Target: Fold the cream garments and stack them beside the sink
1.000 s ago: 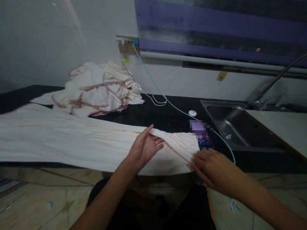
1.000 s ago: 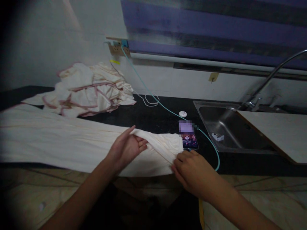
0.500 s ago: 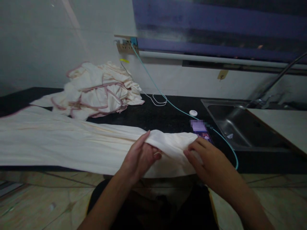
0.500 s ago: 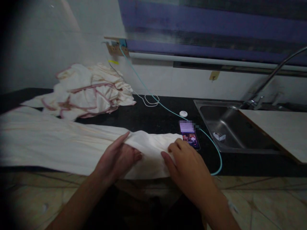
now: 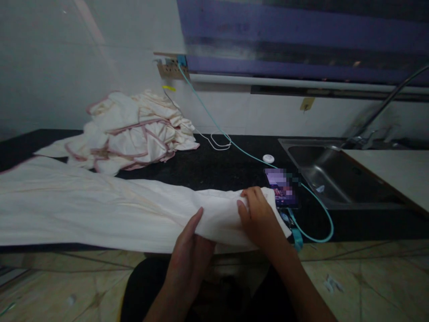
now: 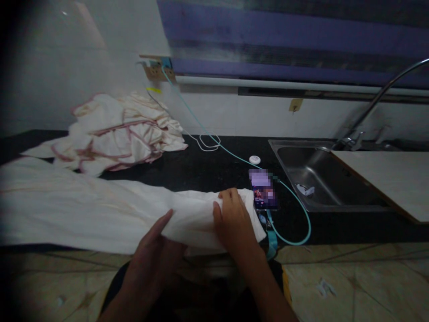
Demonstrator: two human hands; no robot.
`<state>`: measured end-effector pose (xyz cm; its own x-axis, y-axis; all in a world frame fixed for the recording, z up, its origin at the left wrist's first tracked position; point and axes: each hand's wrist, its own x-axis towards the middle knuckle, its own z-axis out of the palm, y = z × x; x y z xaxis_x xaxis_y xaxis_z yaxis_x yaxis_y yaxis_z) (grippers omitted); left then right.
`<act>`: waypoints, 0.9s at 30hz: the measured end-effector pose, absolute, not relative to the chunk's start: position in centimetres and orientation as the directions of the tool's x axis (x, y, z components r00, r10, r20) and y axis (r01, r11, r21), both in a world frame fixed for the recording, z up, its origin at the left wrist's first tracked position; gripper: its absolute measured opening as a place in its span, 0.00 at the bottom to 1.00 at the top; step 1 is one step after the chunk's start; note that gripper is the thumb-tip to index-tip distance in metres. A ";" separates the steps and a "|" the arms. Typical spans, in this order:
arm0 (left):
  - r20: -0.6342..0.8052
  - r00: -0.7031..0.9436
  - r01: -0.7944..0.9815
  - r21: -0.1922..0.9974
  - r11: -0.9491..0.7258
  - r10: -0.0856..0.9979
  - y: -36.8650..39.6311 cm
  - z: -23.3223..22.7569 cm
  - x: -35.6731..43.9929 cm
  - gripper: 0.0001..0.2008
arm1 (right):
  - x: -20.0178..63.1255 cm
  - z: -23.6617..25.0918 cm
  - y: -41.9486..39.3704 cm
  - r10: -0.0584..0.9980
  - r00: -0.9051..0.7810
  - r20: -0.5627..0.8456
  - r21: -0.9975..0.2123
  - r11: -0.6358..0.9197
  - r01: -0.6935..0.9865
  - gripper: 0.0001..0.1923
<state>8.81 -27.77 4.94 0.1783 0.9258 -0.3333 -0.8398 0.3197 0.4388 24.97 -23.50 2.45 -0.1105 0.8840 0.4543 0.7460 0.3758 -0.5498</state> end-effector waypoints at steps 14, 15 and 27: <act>-0.443 0.120 -0.838 0.434 0.330 0.888 -27.6 5.7 8.4 0.29 | 27.6 4.9 -27.3 0.828 -0.101 0.551 -0.439 0.391 0.809 0.14; -0.458 0.117 -0.830 0.442 0.340 0.881 -27.7 5.8 8.2 0.28 | 28.1 5.2 -28.6 0.847 -0.070 0.527 -0.443 0.344 0.828 0.14; -0.488 0.158 -0.820 0.420 0.390 0.858 -27.8 5.8 7.8 0.28 | 31.4 1.3 -33.2 0.975 -0.046 0.217 -0.613 0.173 0.771 0.19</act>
<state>7.79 -27.76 5.82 0.1579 0.8582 -0.4885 -0.8196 0.3898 0.4200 31.36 -33.21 1.33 -0.0462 0.9750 0.2174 0.7711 0.1731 -0.6127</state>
